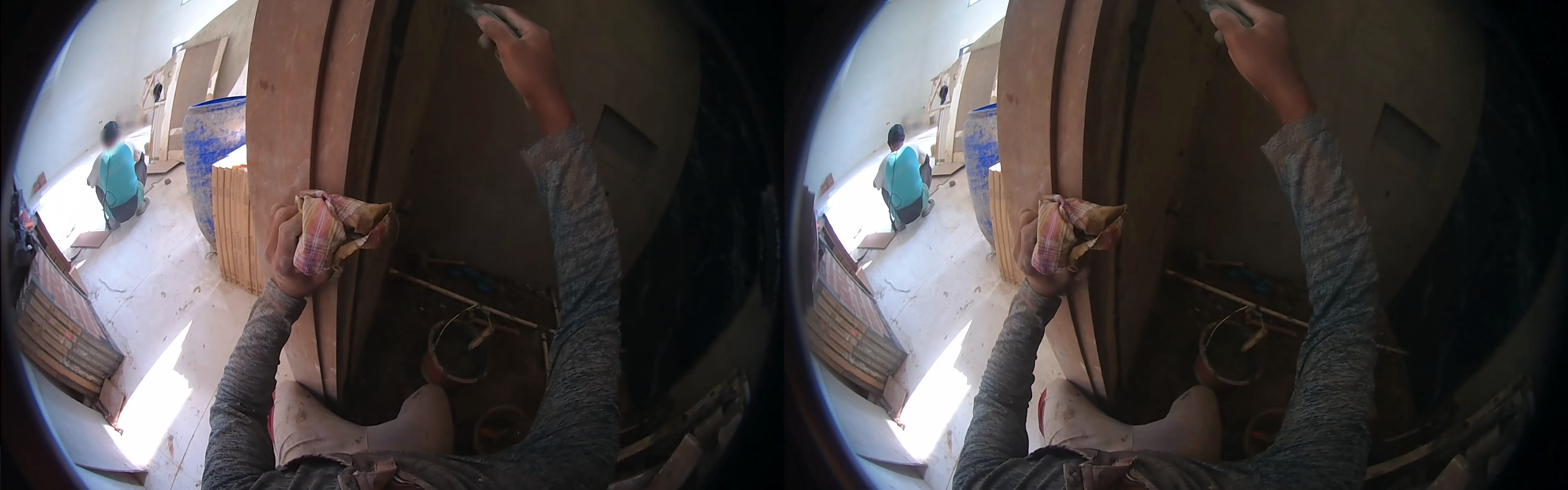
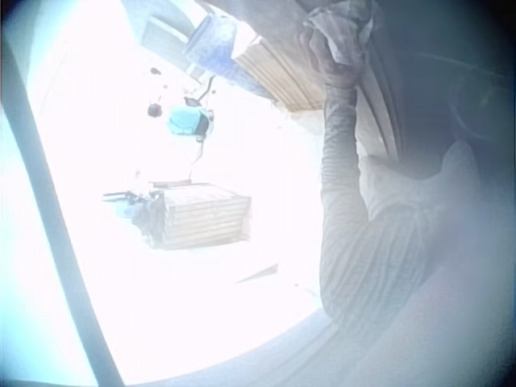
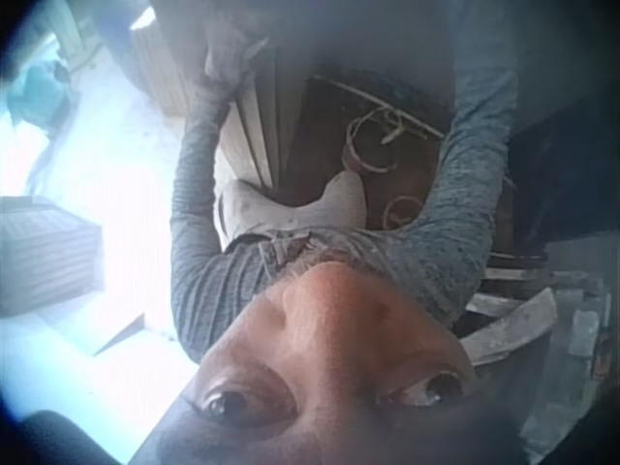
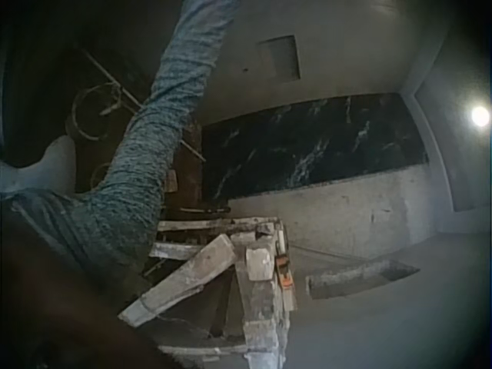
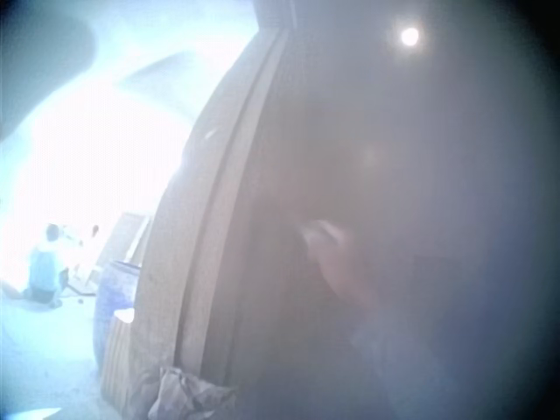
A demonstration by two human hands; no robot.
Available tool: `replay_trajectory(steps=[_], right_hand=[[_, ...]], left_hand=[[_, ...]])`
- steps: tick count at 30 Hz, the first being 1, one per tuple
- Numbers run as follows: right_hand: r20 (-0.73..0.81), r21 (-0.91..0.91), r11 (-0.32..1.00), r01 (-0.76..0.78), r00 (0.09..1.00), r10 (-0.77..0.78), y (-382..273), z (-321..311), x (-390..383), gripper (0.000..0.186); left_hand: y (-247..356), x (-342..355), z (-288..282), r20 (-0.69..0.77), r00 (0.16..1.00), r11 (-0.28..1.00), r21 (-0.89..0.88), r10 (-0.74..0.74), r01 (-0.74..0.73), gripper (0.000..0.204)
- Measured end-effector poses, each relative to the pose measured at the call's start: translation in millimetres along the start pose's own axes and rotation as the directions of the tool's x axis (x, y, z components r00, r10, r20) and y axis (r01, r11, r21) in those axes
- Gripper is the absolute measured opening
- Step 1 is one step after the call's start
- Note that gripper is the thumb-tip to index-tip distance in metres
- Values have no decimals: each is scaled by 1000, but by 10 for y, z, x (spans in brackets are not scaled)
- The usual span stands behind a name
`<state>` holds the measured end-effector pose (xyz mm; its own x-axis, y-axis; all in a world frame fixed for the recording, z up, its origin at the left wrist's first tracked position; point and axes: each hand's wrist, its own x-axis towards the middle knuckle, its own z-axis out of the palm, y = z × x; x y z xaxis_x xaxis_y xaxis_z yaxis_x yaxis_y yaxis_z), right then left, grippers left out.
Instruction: The person applies a substance to a wall gap using a small trowel and wipes the area with a cloth. They then handle a packaged item, removing a small piece from it.
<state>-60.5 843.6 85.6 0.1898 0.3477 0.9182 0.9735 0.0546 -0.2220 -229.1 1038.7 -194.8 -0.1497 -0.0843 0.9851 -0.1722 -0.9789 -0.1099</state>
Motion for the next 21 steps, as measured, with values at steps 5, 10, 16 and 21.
replay_trajectory(steps=[5, 10, 16, 21], right_hand=[[-55, -3, 990, 142, 988, -142, 263, 81, 143, 34], [1, -31, 999, 31, 1000, -31, 157, 66, 19, 37], [103, 64, 998, -20, 995, 13, 351, -18, -143, 42], [158, 41, 996, -74, 985, 67, 260, 17, -496, 41]], left_hand=[[-17, -28, 32, -8, 1000, 1000, -3, -7, 7, 57], [30, 29, 28, -4, 1000, 1000, 26, 8, -8, 56], [46, -5, -10, 31, 999, 999, 45, -19, 18, 56], [62, 40, -35, 48, 999, 993, 112, 20, -25, 58]])
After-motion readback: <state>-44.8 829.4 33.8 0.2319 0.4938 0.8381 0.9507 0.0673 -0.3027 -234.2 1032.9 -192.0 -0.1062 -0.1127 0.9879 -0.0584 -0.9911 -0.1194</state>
